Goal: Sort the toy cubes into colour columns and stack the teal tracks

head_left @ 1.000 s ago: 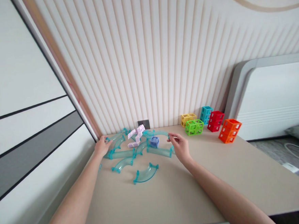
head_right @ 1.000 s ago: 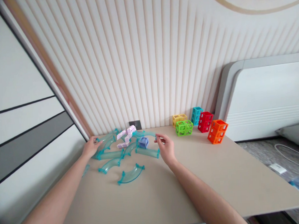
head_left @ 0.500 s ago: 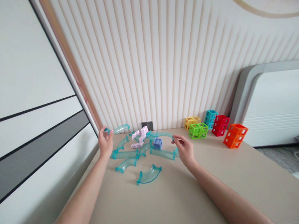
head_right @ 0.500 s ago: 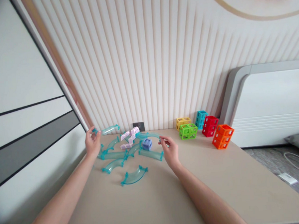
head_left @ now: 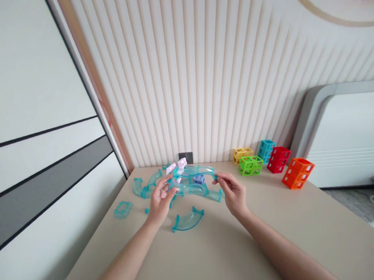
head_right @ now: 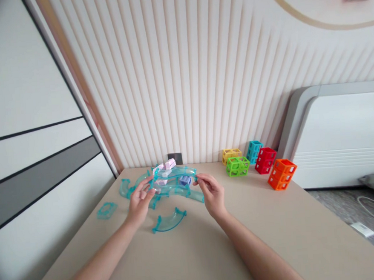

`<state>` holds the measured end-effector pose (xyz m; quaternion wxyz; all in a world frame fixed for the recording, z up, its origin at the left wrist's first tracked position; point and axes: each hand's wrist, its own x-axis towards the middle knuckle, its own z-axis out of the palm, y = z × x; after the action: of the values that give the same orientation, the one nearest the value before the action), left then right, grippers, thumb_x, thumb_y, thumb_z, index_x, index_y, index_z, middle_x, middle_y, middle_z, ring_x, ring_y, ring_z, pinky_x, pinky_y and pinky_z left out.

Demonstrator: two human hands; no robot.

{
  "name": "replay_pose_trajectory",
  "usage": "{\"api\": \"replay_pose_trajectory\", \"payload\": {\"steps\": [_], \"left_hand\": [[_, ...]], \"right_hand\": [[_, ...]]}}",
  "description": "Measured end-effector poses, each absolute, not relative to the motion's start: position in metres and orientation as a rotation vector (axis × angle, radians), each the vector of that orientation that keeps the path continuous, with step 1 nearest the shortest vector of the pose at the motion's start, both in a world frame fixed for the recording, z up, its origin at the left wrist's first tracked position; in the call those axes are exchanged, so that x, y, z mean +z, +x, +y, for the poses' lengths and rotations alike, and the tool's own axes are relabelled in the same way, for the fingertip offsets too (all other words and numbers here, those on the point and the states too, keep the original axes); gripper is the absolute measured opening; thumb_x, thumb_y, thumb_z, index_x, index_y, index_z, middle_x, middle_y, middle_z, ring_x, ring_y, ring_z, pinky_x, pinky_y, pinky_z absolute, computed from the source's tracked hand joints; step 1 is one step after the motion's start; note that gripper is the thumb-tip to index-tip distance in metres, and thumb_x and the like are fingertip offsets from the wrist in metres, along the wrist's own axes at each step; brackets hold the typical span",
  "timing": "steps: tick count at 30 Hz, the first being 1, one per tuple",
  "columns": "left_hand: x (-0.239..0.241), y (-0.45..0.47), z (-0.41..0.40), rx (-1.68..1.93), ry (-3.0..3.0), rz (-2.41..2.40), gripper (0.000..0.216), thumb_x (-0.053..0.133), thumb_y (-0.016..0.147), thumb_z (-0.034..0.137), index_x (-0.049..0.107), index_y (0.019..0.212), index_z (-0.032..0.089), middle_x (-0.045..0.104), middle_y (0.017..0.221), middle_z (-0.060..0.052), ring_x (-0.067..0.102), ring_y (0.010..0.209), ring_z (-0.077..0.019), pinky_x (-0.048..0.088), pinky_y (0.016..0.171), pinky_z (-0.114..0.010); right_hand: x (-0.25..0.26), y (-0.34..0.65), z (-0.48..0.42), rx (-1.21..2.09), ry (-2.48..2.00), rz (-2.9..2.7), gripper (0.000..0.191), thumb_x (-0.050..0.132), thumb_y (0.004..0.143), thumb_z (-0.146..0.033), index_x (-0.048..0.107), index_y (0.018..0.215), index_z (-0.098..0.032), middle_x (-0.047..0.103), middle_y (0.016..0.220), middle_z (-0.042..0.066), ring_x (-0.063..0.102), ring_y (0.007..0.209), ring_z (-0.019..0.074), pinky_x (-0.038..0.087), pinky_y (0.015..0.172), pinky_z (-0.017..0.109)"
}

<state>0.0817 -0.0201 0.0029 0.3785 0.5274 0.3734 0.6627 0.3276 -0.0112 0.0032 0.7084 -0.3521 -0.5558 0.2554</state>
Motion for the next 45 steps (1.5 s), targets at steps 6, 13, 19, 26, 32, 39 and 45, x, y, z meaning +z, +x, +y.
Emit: {"api": "replay_pose_trajectory", "payload": {"steps": [6, 13, 19, 26, 32, 39, 45], "left_hand": [[-0.014, 0.077, -0.017, 1.677, 1.235, 0.852, 0.052, 0.082, 0.073, 0.046, 0.067, 0.117, 0.021, 0.072, 0.115, -0.011, 0.071, 0.097, -0.0230, 0.060, 0.077, -0.031], [-0.021, 0.072, -0.014, 1.651, 1.104, 0.907, 0.050, 0.076, 0.079, 0.051, 0.067, 0.120, 0.025, 0.073, 0.113, -0.008, 0.071, 0.096, -0.0206, 0.058, 0.083, -0.031], [-0.014, 0.081, -0.019, 1.662, 0.905, 0.820, 0.044, 0.079, 0.077, 0.048, 0.070, 0.111, 0.021, 0.076, 0.100, -0.006, 0.072, 0.089, -0.0181, 0.056, 0.082, -0.030], [-0.006, 0.086, -0.025, 1.622, 0.768, 0.769, 0.043, 0.086, 0.071, 0.042, 0.072, 0.104, 0.019, 0.076, 0.097, -0.003, 0.071, 0.083, -0.0146, 0.056, 0.076, -0.025], [-0.010, 0.084, -0.023, 1.558, 0.604, 0.666, 0.032, 0.087, 0.069, 0.033, 0.072, 0.093, 0.017, 0.077, 0.087, -0.001, 0.072, 0.073, -0.0147, 0.060, 0.073, -0.029], [-0.012, 0.081, -0.028, 1.342, 0.634, 0.583, 0.022, 0.084, 0.076, 0.027, 0.070, 0.088, 0.015, 0.076, 0.081, -0.002, 0.071, 0.067, -0.0115, 0.060, 0.065, -0.022], [-0.013, 0.082, -0.033, 1.213, 0.696, 0.546, 0.031, 0.086, 0.073, 0.035, 0.069, 0.088, 0.015, 0.075, 0.082, -0.003, 0.073, 0.073, -0.0141, 0.060, 0.063, -0.019]], "right_hand": [[-0.008, 0.321, -0.013, 0.661, -0.737, -1.395, 0.014, 0.067, 0.090, -0.037, 0.076, 0.093, -0.026, 0.073, 0.089, 0.005, 0.069, 0.072, 0.0197, 0.057, 0.071, 0.035], [-0.017, 0.320, -0.010, 0.625, -0.854, -1.516, 0.018, 0.067, 0.090, -0.039, 0.074, 0.099, -0.025, 0.074, 0.095, 0.006, 0.068, 0.089, 0.0221, 0.055, 0.084, 0.037], [-0.021, 0.318, -0.006, 0.805, -0.869, -1.531, 0.048, 0.071, 0.086, -0.046, 0.062, 0.129, -0.026, 0.068, 0.123, 0.009, 0.063, 0.108, 0.0248, 0.051, 0.097, 0.043], [-0.027, 0.313, -0.006, 1.156, -0.757, -1.438, 0.058, 0.070, 0.088, -0.047, 0.052, 0.140, -0.029, 0.069, 0.117, 0.007, 0.064, 0.110, 0.0236, 0.049, 0.100, 0.043], [-0.017, 0.316, -0.007, 1.246, -0.788, -1.335, 0.061, 0.073, 0.083, -0.054, 0.060, 0.136, -0.027, 0.065, 0.134, 0.007, 0.056, 0.125, 0.0295, 0.041, 0.110, 0.049], [-0.023, 0.324, 0.001, 1.236, -0.836, -1.323, 0.046, 0.065, 0.088, -0.058, 0.072, 0.119, -0.026, 0.076, 0.108, 0.005, 0.067, 0.098, 0.0262, 0.048, 0.099, 0.046], [-0.033, 0.327, 0.007, 1.228, -0.806, -1.316, 0.041, 0.061, 0.091, -0.057, 0.074, 0.114, -0.026, 0.075, 0.106, 0.005, 0.066, 0.094, 0.0232, 0.048, 0.093, 0.040]]}}
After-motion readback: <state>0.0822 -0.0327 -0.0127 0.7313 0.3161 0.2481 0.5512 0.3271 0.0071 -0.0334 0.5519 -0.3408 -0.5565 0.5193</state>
